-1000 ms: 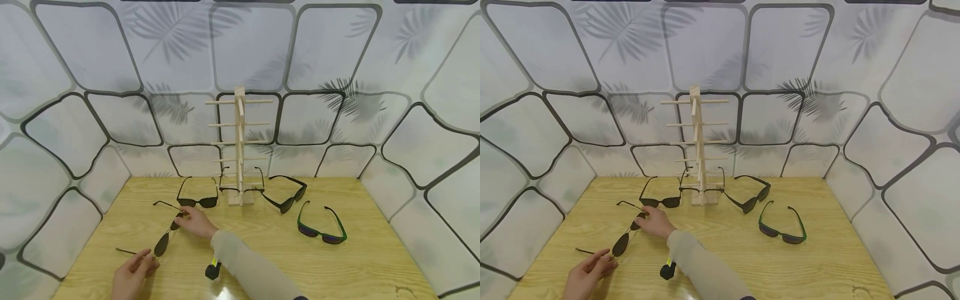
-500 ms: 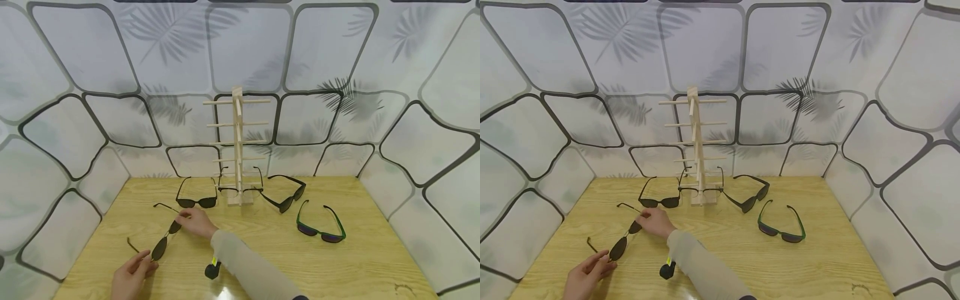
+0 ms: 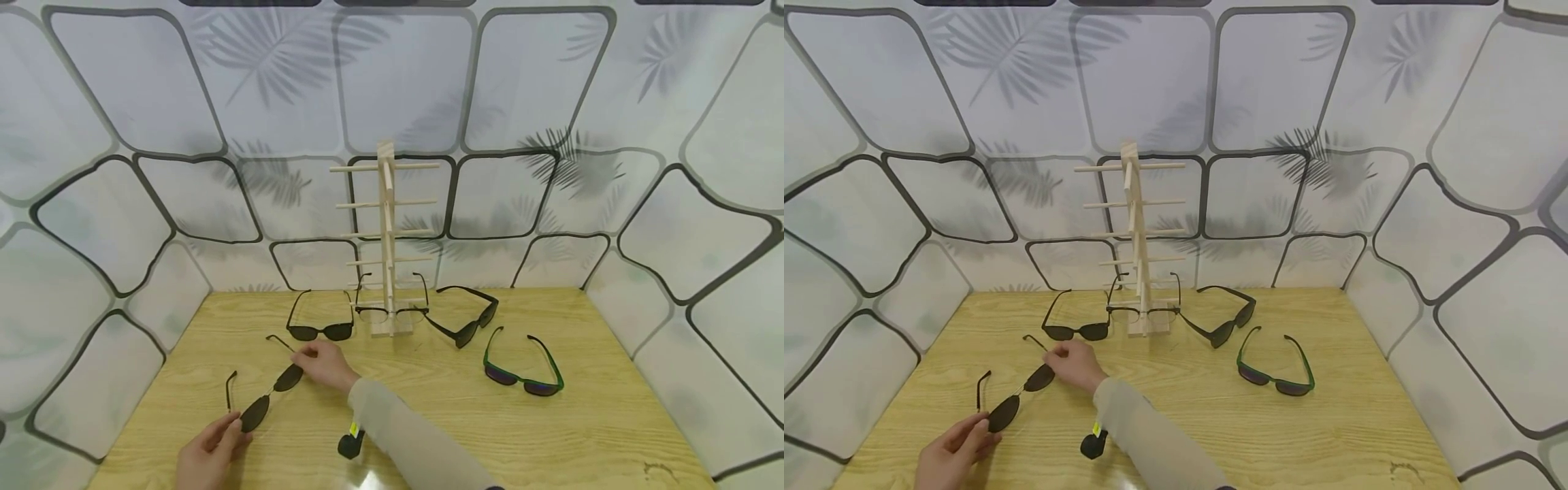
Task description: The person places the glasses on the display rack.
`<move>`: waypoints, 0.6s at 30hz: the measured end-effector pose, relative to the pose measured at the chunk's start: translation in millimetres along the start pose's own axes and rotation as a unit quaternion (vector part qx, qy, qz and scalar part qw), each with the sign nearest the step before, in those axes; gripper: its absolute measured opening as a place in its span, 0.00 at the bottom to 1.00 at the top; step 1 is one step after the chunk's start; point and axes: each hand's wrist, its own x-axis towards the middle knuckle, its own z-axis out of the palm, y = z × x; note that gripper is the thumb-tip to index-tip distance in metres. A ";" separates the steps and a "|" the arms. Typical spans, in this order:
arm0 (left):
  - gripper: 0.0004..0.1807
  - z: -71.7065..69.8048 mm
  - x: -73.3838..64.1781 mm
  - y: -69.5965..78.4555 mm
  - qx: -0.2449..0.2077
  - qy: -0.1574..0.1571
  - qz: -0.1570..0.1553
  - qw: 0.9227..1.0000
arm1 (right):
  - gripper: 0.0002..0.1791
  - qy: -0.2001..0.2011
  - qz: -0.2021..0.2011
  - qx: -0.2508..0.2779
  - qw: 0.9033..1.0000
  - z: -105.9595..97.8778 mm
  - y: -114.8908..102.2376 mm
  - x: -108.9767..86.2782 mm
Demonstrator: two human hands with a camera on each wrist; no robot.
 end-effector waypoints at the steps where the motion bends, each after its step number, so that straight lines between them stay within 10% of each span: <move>1: 0.31 -0.2 -0.4 0.0 0.002 0.004 0.003 1.000 | 0.13 -0.001 -0.002 0.002 1.000 -0.4 -0.3 -0.5; 18: 0.34 -8.0 -0.5 6.5 -0.007 0.004 0.046 0.999 | 0.13 -0.007 0.012 0.062 0.998 -12.6 -0.5 -10.9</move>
